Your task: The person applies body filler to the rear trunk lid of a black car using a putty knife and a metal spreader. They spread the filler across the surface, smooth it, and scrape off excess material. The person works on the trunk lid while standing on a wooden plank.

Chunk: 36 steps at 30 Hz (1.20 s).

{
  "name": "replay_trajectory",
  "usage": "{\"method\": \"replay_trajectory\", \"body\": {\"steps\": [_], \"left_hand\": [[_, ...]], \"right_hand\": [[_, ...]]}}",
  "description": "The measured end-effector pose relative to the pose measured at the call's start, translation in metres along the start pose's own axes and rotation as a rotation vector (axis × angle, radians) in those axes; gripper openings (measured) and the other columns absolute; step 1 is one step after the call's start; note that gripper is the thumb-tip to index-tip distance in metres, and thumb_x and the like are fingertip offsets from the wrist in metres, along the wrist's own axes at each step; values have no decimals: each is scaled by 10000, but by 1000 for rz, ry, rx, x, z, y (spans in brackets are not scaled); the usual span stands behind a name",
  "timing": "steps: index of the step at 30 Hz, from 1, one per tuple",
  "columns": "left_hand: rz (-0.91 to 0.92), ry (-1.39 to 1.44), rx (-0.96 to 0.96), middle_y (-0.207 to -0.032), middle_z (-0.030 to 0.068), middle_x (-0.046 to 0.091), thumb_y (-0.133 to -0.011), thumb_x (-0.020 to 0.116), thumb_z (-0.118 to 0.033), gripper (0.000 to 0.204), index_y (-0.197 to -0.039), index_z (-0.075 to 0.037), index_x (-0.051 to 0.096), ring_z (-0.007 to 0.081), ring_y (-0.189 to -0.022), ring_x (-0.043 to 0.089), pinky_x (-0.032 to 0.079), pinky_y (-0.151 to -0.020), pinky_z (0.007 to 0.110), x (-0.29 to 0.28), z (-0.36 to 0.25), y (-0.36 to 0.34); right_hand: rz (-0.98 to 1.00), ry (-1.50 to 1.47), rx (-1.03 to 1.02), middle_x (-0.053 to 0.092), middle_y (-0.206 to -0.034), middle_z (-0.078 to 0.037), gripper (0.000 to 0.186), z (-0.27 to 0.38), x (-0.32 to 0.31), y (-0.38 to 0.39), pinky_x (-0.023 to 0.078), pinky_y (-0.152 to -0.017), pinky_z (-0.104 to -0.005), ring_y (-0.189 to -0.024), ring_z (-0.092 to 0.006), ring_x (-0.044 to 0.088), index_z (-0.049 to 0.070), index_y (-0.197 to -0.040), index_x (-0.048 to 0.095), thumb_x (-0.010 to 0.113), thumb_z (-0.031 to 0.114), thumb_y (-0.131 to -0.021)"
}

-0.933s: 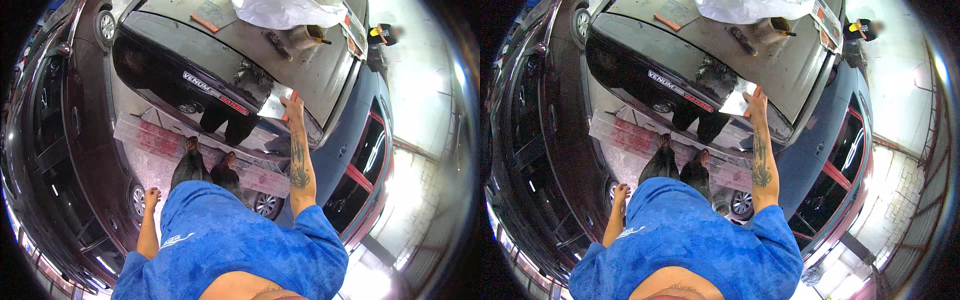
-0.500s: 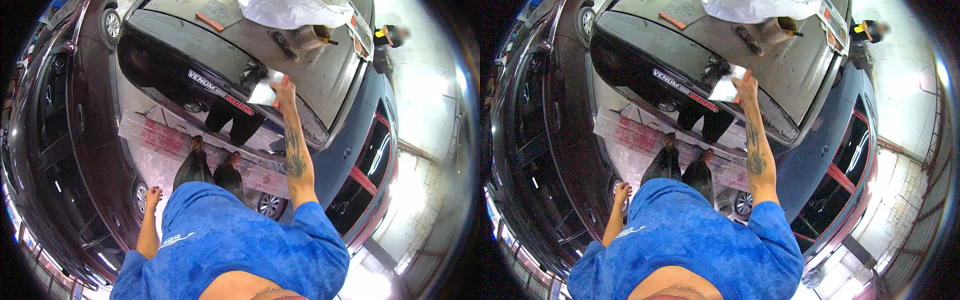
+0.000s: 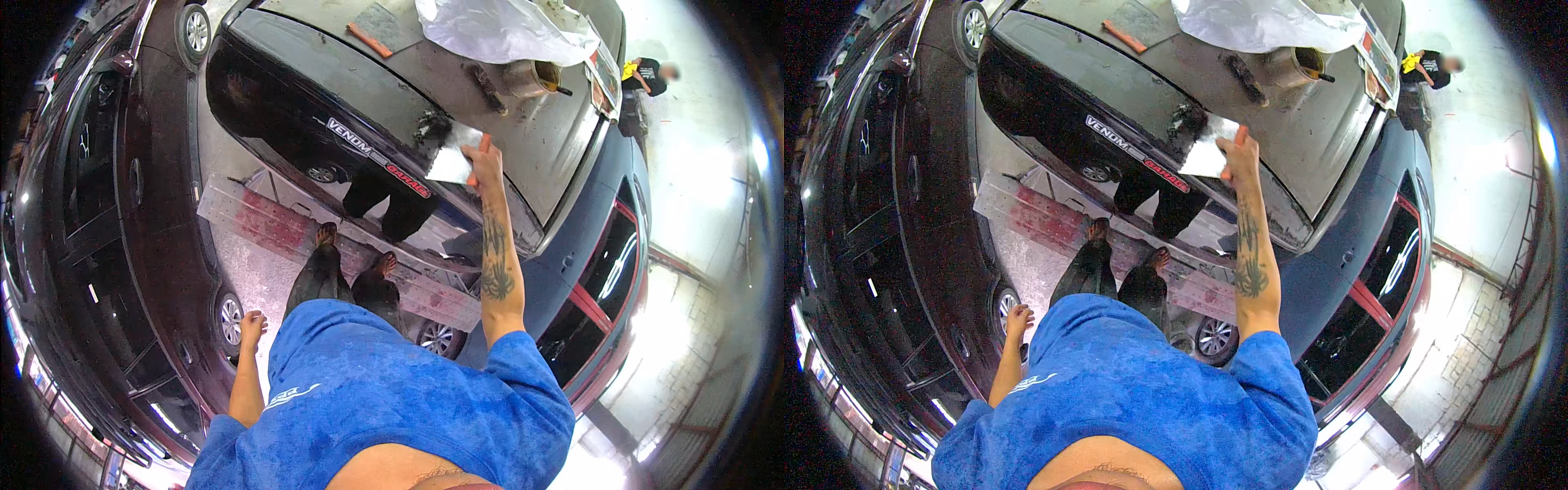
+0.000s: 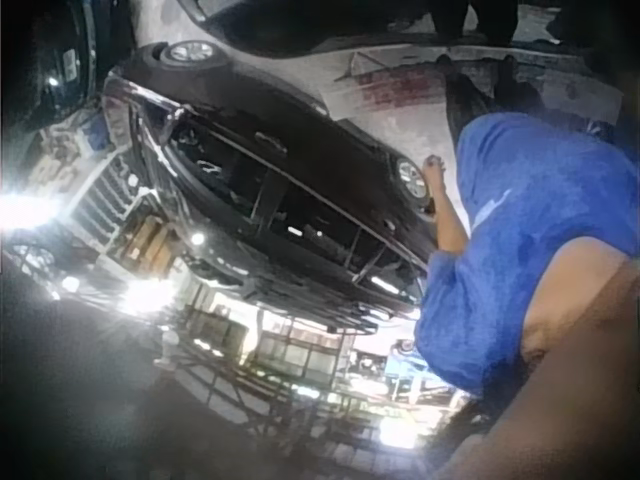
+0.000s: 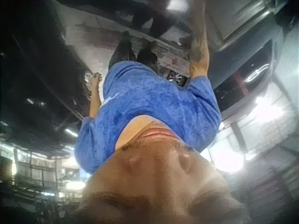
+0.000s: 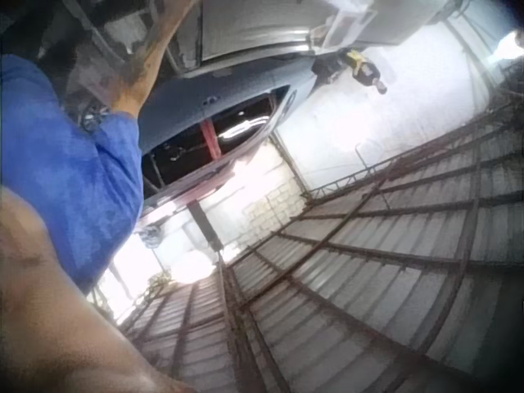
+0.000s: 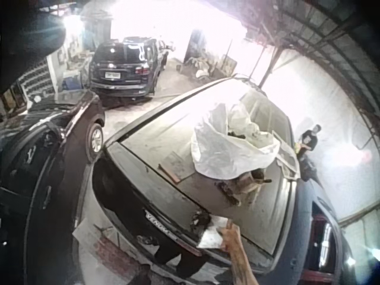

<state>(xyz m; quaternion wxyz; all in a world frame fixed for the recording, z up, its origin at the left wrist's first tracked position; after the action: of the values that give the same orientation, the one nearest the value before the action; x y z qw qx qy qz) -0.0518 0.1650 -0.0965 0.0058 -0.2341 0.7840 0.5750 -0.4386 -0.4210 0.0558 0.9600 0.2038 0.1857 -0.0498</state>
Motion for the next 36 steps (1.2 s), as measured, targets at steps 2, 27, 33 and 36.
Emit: {"method": "replay_trajectory", "body": {"steps": [2,27,33,36], "left_hand": [[-8,-20,-20,-942,114,674,-888,635,-152,333,-1183,-4,595,175,-780,660,543,-635,298,-1,-1,-1],[-22,-8,202,-889,101,693,-874,636,-134,280,-1120,1,636,155,-734,652,528,-618,292,18,-69,-12],[-121,-59,862,-841,72,709,-897,677,-191,207,-963,5,684,124,-792,641,508,-724,293,105,-339,-28],[-366,-102,1378,-797,196,652,-858,691,-341,334,-845,-9,661,356,-783,655,502,-712,428,176,-500,-8]], "right_hand": [[88,-95,-31,631,-720,-52,154,4,4,-1,475,-457,-287,-525,-145,601,-42,-871,626,677,63,-771],[279,-16,-313,574,-646,-8,193,13,34,-36,404,-443,-317,-510,-111,507,-8,-782,614,721,152,-782],[112,219,-82,570,-616,-34,273,16,-28,-12,458,-550,-385,-556,-127,519,-5,-691,575,724,202,-789],[-43,393,-202,561,-576,-93,329,24,-43,9,467,-553,-419,-539,-190,574,-18,-663,538,715,228,-793]]}}
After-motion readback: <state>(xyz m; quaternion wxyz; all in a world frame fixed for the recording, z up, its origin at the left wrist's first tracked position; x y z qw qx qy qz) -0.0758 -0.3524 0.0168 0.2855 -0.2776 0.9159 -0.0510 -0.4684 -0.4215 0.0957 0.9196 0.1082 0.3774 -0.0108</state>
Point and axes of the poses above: each hand's wrist, its own y-axis away from the middle knuckle, its own x-axis out of the palm, z = x × y, the point moved 2 cm from there along -y, towards the middle knuckle
